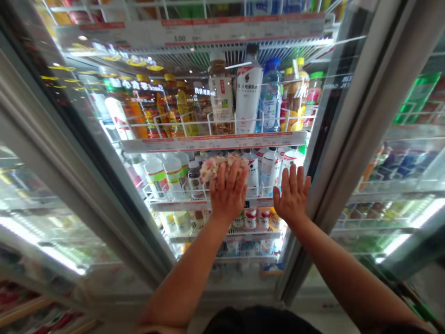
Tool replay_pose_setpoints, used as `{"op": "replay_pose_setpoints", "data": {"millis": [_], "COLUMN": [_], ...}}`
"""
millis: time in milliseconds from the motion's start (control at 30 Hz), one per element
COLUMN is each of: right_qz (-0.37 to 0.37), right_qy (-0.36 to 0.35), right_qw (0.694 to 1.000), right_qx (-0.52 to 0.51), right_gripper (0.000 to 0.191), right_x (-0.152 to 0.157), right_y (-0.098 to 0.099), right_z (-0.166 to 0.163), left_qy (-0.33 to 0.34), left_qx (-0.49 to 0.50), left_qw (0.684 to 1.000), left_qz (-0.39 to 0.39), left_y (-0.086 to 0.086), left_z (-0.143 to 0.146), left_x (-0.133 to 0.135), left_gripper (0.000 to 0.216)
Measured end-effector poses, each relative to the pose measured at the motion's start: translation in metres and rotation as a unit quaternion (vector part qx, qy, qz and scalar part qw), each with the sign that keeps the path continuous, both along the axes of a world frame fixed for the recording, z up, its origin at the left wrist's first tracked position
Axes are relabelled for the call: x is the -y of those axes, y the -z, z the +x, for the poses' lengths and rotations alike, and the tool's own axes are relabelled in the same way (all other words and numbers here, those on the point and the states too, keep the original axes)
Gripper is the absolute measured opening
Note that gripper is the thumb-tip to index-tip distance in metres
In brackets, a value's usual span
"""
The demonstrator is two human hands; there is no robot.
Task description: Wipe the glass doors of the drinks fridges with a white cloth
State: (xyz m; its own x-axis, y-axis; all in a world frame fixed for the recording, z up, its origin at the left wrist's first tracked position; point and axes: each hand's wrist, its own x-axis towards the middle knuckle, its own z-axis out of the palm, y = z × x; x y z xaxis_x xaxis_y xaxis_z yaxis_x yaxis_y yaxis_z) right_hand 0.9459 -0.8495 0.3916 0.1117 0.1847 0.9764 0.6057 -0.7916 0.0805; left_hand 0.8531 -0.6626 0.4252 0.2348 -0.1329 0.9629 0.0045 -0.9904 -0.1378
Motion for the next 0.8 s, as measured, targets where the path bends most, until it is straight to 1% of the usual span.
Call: {"op": "replay_pose_setpoints", "data": {"millis": [33, 100, 133, 167, 200, 233, 267, 300, 367, 400, 433, 467, 500, 533, 600, 633, 667, 700, 733, 767, 800], "right_qz": [0.0, -0.002, -0.001, 0.0, 0.002, 0.003, 0.004, 0.003, 0.0, 0.0, 0.002, 0.004, 0.006, 0.007, 0.006, 0.004, 0.002, 0.001, 0.002, 0.002, 0.003], "right_qy": [-0.007, -0.014, -0.016, -0.016, -0.016, -0.018, -0.018, -0.018, -0.019, -0.022, -0.028, -0.033, -0.037, -0.036, -0.026, -0.019, -0.014, -0.012, -0.015, -0.022, -0.03], "right_qw": [1.0, 1.0, 1.0, 1.0, 1.0, 1.0, 1.0, 1.0, 0.999, 0.999, 0.999, 0.999, 0.999, 0.999, 1.0, 1.0, 1.0, 1.0, 1.0, 1.0, 0.999], "right_qx": [0.0, -0.001, -0.004, -0.008, -0.014, -0.017, -0.021, -0.022, -0.026, -0.028, -0.028, -0.026, -0.021, -0.014, 0.002, 0.004, 0.004, 0.0, -0.006, -0.011, -0.017], "right_gripper": [0.075, 0.076, 0.076, 0.076, 0.077, 0.077, 0.077, 0.078, 0.077, 0.077, 0.076, 0.075, 0.075, 0.074, 0.072, 0.071, 0.068, 0.066, 0.063, 0.06, 0.058], "right_x": [0.0, 0.0, 0.0, 0.0, 0.0, 0.0, 0.0, 0.0, 0.0, 0.0, 0.0, 0.0, 0.0, 0.0, 0.0, 0.0, 0.0, 0.0, 0.001, 0.001, 0.001], "right_y": [0.0, 0.0, 0.001, 0.001, 0.001, 0.002, 0.002, 0.002, 0.001, 0.001, 0.0, 0.0, -0.001, -0.002, -0.002, -0.002, -0.001, -0.001, 0.0, 0.001, 0.002], "right_z": [0.0, 0.0, 0.0, 0.0, 0.0, 0.0, 0.0, -0.001, -0.001, -0.001, -0.002, -0.002, -0.003, -0.004, -0.004, -0.004, -0.004, -0.003, -0.002, -0.002, -0.001], "left_qy": [-0.003, -0.022, -0.034, -0.049, -0.062, -0.071, -0.074, -0.07, -0.041, -0.023, -0.01, -0.005, -0.007, -0.017, -0.039, -0.048, -0.056, -0.061, -0.062, -0.06, -0.055], "left_qx": [-0.005, -0.007, -0.009, -0.001, 0.011, 0.022, 0.029, 0.027, -0.008, -0.037, -0.066, -0.083, -0.086, -0.082, -0.042, -0.035, -0.028, -0.027, -0.022, -0.015, -0.016], "left_qw": [1.0, 0.999, 0.999, 0.998, 0.997, 0.995, 0.995, 0.995, 0.999, 0.999, 0.997, 0.996, 0.995, 0.996, 0.998, 0.998, 0.998, 0.998, 0.998, 0.998, 0.998], "left_qz": [0.001, -0.023, -0.035, -0.046, -0.055, -0.063, -0.068, -0.063, -0.027, 0.0, 0.025, 0.041, 0.046, 0.042, 0.021, 0.008, -0.003, -0.009, -0.009, 0.0, 0.016], "left_y": [-0.016, -0.05, -0.065, -0.074, -0.078, -0.075, -0.067, -0.056, -0.032, -0.025, -0.025, -0.031, -0.043, -0.06, -0.1, -0.116, -0.127, -0.131, -0.128, -0.119, -0.106], "left_z": [-0.002, -0.01, -0.015, -0.02, -0.024, -0.027, -0.028, -0.028, -0.025, -0.024, -0.023, -0.022, -0.023, -0.025, -0.029, -0.032, -0.033, -0.034, -0.034, -0.034, -0.032], "left_x": [-0.011, -0.035, -0.045, -0.053, -0.059, -0.061, -0.06, -0.058, -0.052, -0.05, -0.05, -0.051, -0.055, -0.06, -0.07, -0.074, -0.077, -0.077, -0.075, -0.071, -0.066], "left_gripper": [0.056, 0.062, 0.066, 0.069, 0.071, 0.073, 0.074, 0.075, 0.074, 0.071, 0.067, 0.064, 0.062, 0.062, 0.065, 0.065, 0.065, 0.065, 0.065, 0.067, 0.068]}}
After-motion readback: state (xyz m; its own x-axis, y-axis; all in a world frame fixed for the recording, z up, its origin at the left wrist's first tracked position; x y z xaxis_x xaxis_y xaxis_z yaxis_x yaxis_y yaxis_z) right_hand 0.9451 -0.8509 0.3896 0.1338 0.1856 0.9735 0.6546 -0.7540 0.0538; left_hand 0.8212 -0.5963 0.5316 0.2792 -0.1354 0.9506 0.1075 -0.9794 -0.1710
